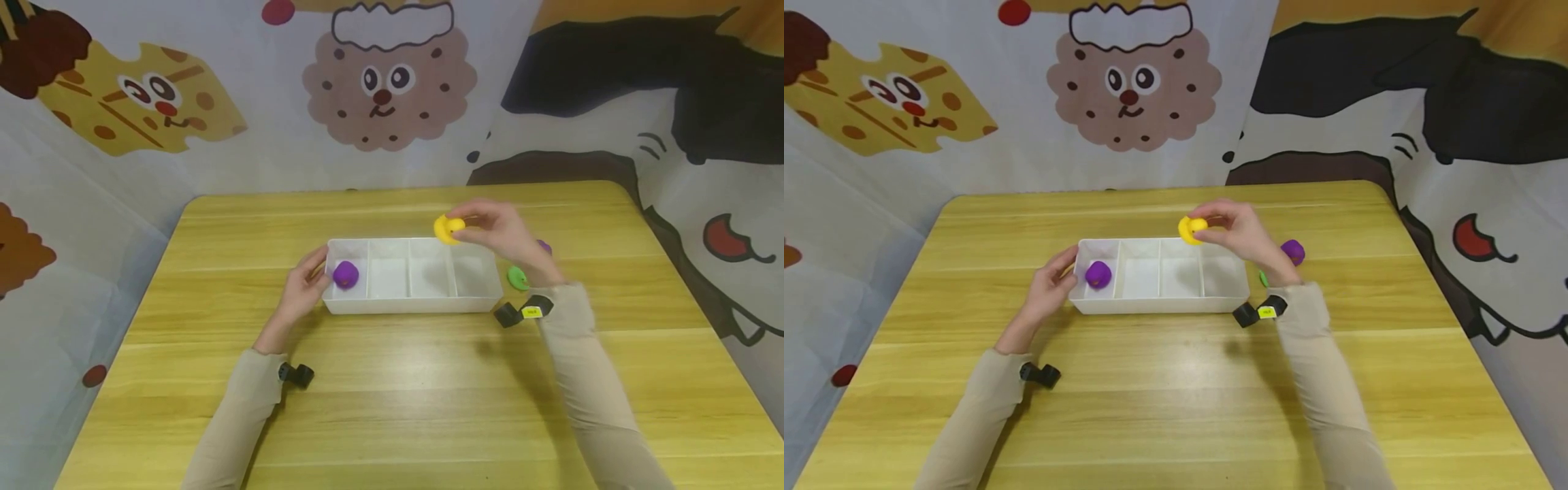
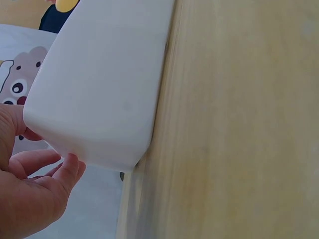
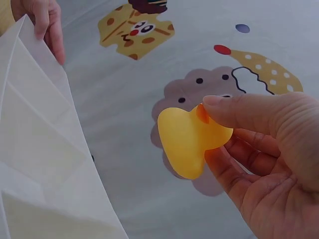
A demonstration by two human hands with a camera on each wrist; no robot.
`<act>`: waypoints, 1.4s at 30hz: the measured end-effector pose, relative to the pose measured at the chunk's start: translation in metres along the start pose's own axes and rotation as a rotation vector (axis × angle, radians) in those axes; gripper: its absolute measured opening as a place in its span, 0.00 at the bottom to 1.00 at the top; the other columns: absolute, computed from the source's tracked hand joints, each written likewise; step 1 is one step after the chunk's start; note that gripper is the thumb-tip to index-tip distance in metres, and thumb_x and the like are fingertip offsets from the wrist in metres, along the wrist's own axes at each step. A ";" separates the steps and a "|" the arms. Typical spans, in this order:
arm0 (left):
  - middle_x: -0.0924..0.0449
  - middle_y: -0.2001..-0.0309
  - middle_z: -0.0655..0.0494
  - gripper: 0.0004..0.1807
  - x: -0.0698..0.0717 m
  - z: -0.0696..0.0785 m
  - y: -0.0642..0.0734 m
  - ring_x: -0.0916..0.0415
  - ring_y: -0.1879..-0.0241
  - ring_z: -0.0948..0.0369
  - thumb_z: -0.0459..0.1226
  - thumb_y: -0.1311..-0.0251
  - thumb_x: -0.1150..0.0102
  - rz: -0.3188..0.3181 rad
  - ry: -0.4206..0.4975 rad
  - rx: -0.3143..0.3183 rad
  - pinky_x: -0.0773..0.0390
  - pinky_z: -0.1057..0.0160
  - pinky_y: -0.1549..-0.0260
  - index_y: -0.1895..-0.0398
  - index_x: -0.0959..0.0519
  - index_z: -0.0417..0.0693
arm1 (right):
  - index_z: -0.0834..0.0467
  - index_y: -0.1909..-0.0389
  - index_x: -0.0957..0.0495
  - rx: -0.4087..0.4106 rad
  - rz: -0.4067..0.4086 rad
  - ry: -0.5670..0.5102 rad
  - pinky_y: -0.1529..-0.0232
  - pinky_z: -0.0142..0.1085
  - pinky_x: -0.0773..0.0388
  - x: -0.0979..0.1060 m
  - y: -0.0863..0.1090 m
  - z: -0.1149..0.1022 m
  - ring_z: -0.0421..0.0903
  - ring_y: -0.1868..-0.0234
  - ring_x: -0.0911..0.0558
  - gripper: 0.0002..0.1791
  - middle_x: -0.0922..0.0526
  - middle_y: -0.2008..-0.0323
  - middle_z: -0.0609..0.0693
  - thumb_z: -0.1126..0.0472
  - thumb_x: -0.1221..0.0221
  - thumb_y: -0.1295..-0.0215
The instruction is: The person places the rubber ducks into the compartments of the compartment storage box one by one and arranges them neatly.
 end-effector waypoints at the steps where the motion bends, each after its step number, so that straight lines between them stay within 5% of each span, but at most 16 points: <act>1: 0.46 0.35 0.29 0.27 0.000 0.000 0.000 0.45 0.35 0.38 0.16 0.43 0.54 -0.001 0.000 -0.003 0.38 0.52 0.35 0.39 0.41 0.21 | 0.72 0.54 0.23 0.012 -0.006 0.001 0.54 0.30 0.18 -0.002 -0.002 0.000 0.44 0.56 0.20 0.18 0.20 0.53 0.61 0.77 0.37 0.48; 17: 0.46 0.35 0.28 0.27 0.000 0.000 0.001 0.45 0.35 0.38 0.15 0.44 0.53 0.005 0.003 -0.008 0.38 0.50 0.35 0.38 0.41 0.21 | 0.70 0.54 0.22 0.083 -0.157 -0.026 0.47 0.37 0.20 -0.043 -0.017 0.007 0.48 0.53 0.22 0.16 0.20 0.53 0.62 0.76 0.38 0.46; 25: 0.46 0.34 0.29 0.27 0.000 0.002 0.000 0.45 0.35 0.39 0.16 0.44 0.53 0.000 -0.001 -0.001 0.38 0.51 0.34 0.38 0.41 0.21 | 0.68 0.55 0.21 0.026 -0.209 -0.015 0.47 0.39 0.20 -0.067 -0.023 0.016 0.51 0.53 0.21 0.16 0.19 0.55 0.59 0.74 0.36 0.47; 31: 0.46 0.34 0.29 0.28 0.000 0.000 0.000 0.45 0.35 0.39 0.15 0.44 0.53 0.003 0.008 -0.003 0.39 0.50 0.35 0.38 0.41 0.22 | 0.67 0.56 0.20 -0.021 -0.226 0.013 0.48 0.37 0.19 -0.082 -0.028 0.026 0.51 0.52 0.21 0.16 0.19 0.55 0.59 0.73 0.35 0.48; 42: 0.47 0.34 0.29 0.27 -0.001 0.007 0.002 0.45 0.35 0.37 0.15 0.44 0.54 0.004 0.007 0.015 0.39 0.48 0.34 0.38 0.42 0.21 | 0.70 0.59 0.20 0.046 -0.236 0.099 0.51 0.37 0.17 -0.100 -0.031 0.039 0.54 0.55 0.20 0.14 0.18 0.58 0.61 0.74 0.35 0.49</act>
Point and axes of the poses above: each hand's wrist, its own y-axis away from the middle knuckle, its own x-axis out of the back of the hand, z = x × y, the point moved 1 cm from there along -y, towards the middle knuckle
